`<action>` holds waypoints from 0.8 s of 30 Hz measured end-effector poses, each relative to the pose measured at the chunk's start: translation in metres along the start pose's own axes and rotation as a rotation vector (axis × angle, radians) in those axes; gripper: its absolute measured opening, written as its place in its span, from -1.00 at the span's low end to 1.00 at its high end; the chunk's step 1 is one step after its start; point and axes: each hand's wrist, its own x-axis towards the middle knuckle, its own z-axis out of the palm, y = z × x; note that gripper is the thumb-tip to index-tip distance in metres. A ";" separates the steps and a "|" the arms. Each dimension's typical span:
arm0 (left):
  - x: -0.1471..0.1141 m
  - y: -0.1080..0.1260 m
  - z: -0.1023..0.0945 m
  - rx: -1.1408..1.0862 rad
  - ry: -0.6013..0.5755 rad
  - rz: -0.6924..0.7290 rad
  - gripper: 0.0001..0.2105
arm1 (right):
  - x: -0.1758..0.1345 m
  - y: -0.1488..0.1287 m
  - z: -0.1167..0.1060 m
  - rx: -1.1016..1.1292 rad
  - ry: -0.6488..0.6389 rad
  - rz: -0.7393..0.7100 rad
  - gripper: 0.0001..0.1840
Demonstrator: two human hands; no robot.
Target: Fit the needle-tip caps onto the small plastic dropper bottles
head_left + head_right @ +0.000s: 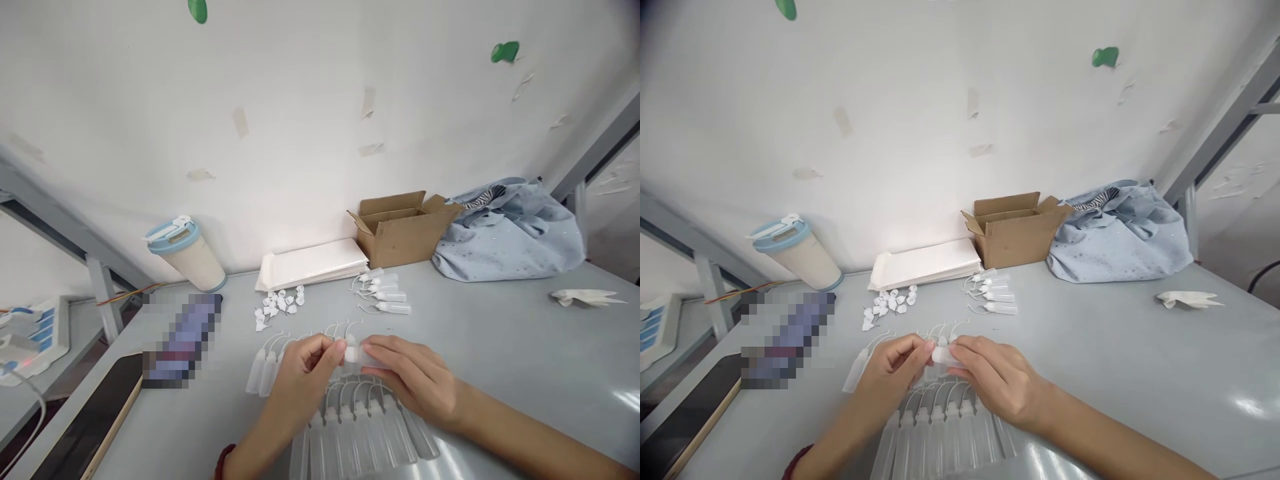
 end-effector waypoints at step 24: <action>-0.002 0.001 -0.001 -0.055 -0.243 0.020 -0.69 | -0.002 0.004 0.006 0.236 -0.080 0.064 -0.76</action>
